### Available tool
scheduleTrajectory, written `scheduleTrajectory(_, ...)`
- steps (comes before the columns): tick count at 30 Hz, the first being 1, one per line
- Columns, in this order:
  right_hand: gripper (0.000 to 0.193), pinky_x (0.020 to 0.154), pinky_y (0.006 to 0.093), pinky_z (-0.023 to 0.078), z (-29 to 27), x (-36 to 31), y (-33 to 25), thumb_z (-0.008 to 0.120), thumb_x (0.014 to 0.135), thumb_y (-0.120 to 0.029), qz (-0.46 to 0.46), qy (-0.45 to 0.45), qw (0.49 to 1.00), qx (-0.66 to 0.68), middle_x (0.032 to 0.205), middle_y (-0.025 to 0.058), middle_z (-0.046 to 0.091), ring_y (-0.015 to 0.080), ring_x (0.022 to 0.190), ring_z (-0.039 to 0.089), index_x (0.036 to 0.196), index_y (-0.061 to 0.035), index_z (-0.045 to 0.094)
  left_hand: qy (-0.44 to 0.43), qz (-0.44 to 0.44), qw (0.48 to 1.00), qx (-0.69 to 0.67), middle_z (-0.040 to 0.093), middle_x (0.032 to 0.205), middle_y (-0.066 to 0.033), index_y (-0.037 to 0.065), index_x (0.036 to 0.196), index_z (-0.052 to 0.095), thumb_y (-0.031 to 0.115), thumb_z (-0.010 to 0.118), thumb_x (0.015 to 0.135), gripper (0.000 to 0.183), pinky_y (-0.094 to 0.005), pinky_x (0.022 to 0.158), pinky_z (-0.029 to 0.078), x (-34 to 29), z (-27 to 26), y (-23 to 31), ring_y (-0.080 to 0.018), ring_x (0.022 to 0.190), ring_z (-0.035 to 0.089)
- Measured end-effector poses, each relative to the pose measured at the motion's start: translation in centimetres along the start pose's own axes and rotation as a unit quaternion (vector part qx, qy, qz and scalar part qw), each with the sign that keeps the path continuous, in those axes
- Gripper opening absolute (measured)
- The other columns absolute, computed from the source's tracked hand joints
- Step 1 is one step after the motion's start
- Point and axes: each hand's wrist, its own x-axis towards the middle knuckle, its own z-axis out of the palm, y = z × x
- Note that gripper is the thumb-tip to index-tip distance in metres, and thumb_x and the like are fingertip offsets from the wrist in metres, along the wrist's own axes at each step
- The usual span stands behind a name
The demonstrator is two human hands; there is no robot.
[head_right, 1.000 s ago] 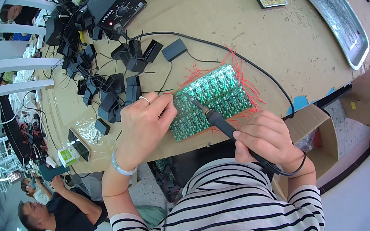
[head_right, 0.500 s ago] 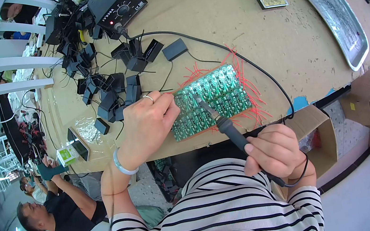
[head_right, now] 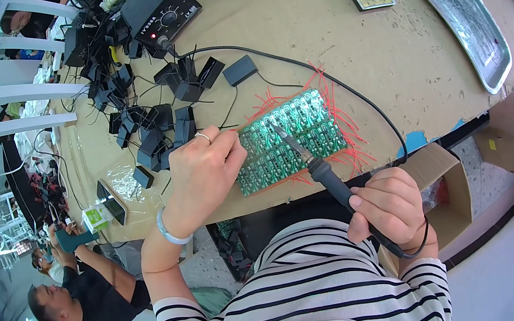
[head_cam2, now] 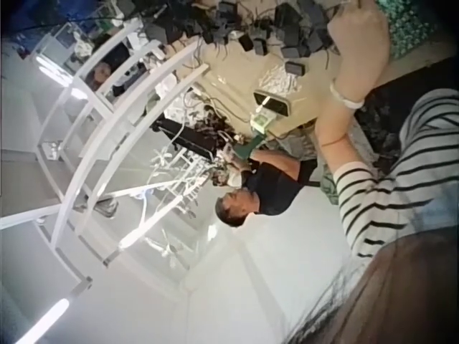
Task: Soldering wires and components onto a green printed circuit board at a workbench.
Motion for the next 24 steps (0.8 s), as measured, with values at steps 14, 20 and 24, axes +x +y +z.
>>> scheduleTrajectory(14, 0.011, 0.058, 0.0335, 0.054, -0.6, -0.1, 0.0, 0.067, 0.086, -0.006, 0.003, -0.022, 0.999, 0.042, 0.082, 0.0083, 0.067, 0.021, 0.064, 0.063, 0.095, 0.0002, 0.065, 0.004, -0.094, 0.951, -0.294, 0.041, 0.102, -0.0081, 0.003, 0.117, 0.062, -0.005, 0.064, 0.088, 0.031, -0.0246, 0.07, 0.038, -1.4, -3.0, -0.6, -0.0165, 0.077, 0.042)
scheduleTrajectory(20, 0.013, 0.058, 0.0336, 0.053, 0.2, -0.5, 0.5, 0.068, 0.084, -0.004, -0.01, -0.044, 0.997, 0.058, 0.084, 0.0086, 0.067, 0.0211, 0.064, 0.062, 0.095, 0.0011, 0.066, 0.013, 0.076, 0.984, -0.16, 0.058, 0.093, -0.01, 0.001, 0.123, 0.065, -0.011, 0.067, 0.08, 0.045, -0.0341, 0.073, 0.05, -1.7, -0.9, -0.1, -0.0256, 0.079, 0.059)
scheduleTrajectory(24, 0.009, 0.059, 0.0366, 0.054, 0.8, -0.7, 0.5, 0.065, 0.089, -0.007, 0.004, -0.053, 0.997, 0.064, 0.078, 0.0094, 0.066, 0.0238, 0.062, 0.062, 0.093, 0.0, 0.064, 0.022, 0.082, 0.992, -0.093, 0.062, 0.088, -0.0084, -0.001, 0.124, 0.062, -0.007, 0.07, 0.08, 0.045, -0.0365, 0.072, 0.05, -0.8, -0.1, 0.4, -0.0267, 0.079, 0.06)
